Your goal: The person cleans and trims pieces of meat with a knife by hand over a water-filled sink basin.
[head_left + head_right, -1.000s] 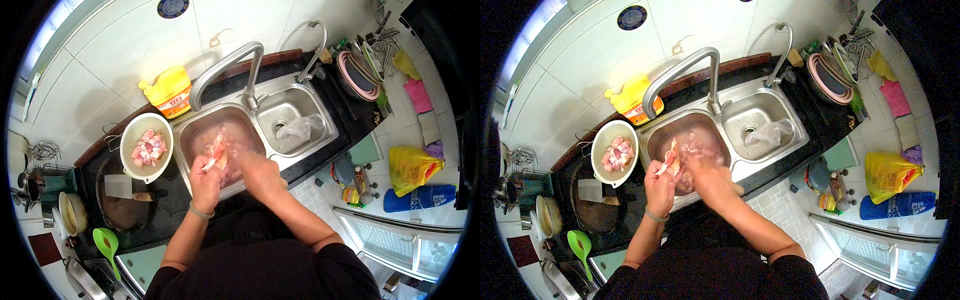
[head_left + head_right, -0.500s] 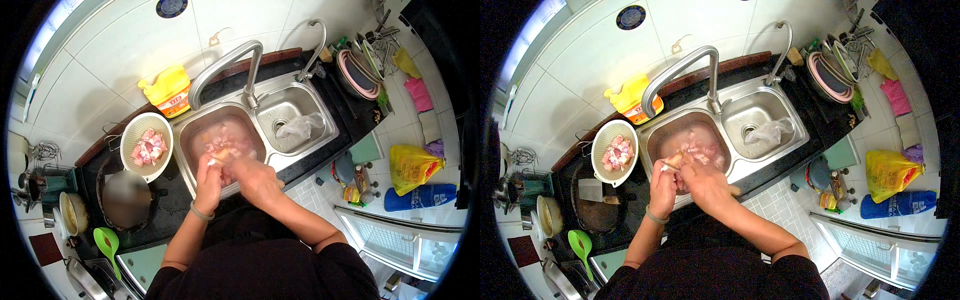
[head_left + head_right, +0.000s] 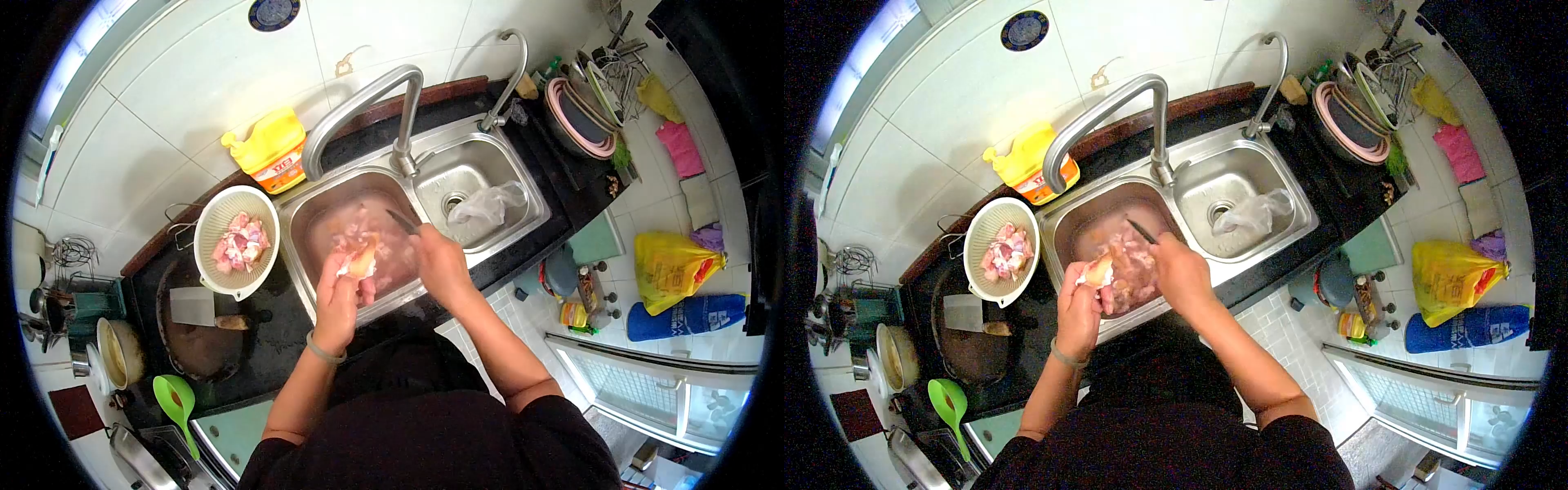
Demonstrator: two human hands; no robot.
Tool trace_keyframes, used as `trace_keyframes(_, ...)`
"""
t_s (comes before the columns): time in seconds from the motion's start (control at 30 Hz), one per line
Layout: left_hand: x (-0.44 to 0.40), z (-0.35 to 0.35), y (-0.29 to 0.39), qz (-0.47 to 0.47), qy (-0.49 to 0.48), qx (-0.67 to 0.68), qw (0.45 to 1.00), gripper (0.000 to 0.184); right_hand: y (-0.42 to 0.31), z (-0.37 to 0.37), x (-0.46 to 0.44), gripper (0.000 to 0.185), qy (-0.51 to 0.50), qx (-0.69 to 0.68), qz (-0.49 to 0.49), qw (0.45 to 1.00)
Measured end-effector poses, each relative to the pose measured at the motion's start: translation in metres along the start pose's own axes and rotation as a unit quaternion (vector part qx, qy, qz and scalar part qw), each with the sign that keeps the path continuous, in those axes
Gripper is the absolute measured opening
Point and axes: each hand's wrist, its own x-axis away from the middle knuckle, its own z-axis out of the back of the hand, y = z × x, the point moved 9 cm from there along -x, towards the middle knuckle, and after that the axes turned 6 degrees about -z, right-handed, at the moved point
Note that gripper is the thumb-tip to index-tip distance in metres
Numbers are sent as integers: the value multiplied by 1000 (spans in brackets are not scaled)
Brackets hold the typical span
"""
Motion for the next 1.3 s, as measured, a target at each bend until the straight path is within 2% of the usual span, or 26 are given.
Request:
trace_keyframes(0.03, 1, -2, 0, 2, -2, 14, 1000, 20, 21, -6, -3, 9, -29, -87, -88, 992)
trace_keyframes(0.07, 2, -4, 0, 3, -4, 27, 1000, 19, 36, -21, -2, 18, -60, -251, -108, 960)
trace_keyframes(0.1, 1, -4, -2, 3, -5, 27, 1000, 19, 26, -18, -2, 18, -59, -251, -108, 960)
trace_keyframes(0.13, 2, -10, -3, -10, -47, 3, 999, 18, 15, -24, 2, 17, -105, -392, -175, 897)
trace_keyframes(0.17, 3, -17, -3, -24, -89, -21, 996, 18, 7, -35, 9, 18, -147, -521, -236, 807)
trace_keyframes(0.23, 3, -18, -9, -6, -97, -14, 995, 19, 6, -34, 8, 21, -141, -538, -212, 804)
trace_keyframes(0.3, 3, -21, -7, -6, -158, 53, 986, 20, 0, -23, 5, 23, -116, -480, -165, 854)
trace_keyframes(0.37, 2, -17, -6, -9, -134, 74, 988, 23, -9, -19, 9, 25, -127, -456, -159, 867)
trace_keyframes(0.43, 0, -12, 0, -3, -74, -3, 997, 26, -14, -22, 12, 26, -138, -431, -151, 879)
trace_keyframes(0.47, -2, -11, 4, -42, -72, -35, 996, 37, -20, -21, 12, 27, -127, -404, -109, 899)
trace_keyframes(0.5, -1, -12, 10, -43, -72, -35, 996, 37, -27, -18, 12, 27, -116, -376, -68, 917)
trace_keyframes(0.57, 2, -24, 24, -31, -109, -42, 993, 49, -27, -16, 13, 28, -111, -360, -82, 923)
trace_keyframes(0.6, 1, -23, 19, -31, -109, -42, 993, 49, -31, -11, 12, 31, -108, -343, -62, 931)
trace_keyframes(0.67, 2, -27, 17, -100, -162, -93, 977, 56, -37, -2, 12, 34, -106, -326, -42, 939)
trace_keyframes(0.7, 5, -27, 19, -100, -162, -93, 977, 56, -31, -8, 13, 29, -140, -348, -109, 921)
trace_keyframes(0.73, 7, -23, 15, -57, -145, -77, 985, 53, -24, -15, 17, 24, -173, -368, -176, 897)
trace_keyframes(0.77, 8, -20, 10, -14, -128, -62, 990, 50, -22, -15, 17, 24, -173, -367, -174, 897)
trace_keyframes(0.8, 7, -21, 12, -14, -127, -62, 990, 50, -32, 3, 12, 24, -89, -256, -57, 961)
trace_keyframes(0.83, 4, -19, 14, -24, -104, -57, 993, 46, -49, 19, 15, 25, -2, -135, 62, 989)
trace_keyframes(0.87, 3, -16, 17, -34, -81, -51, 995, 42, -50, 19, 20, 25, -2, -135, 62, 989)
trace_keyframes(0.93, 4, -15, 19, -33, -72, -53, 995, 41, -87, 15, 37, 21, -1, 81, 224, 971)
trace_keyframes(1.07, 4, -14, 16, -1, -66, -26, 997, 35, -62, 12, 25, 19, 4, 125, 161, 979)
trace_keyframes(1.13, 7, -17, 17, 11, -61, 14, 998, 33, -45, 27, 14, 27, 68, 151, 95, 982)
trace_keyframes(1.17, 8, -18, 17, 22, -54, 56, 997, 31, -47, 27, 15, 27, 68, 150, 96, 982)
trace_keyframes(1.23, 6, -15, 11, 41, -38, 105, 993, 29, -72, 32, 30, 22, 81, 69, 183, 977)
trace_keyframes(1.3, 5, -14, 8, 61, -26, 154, 986, 29, -88, 30, 38, 19, 87, 70, 208, 972)
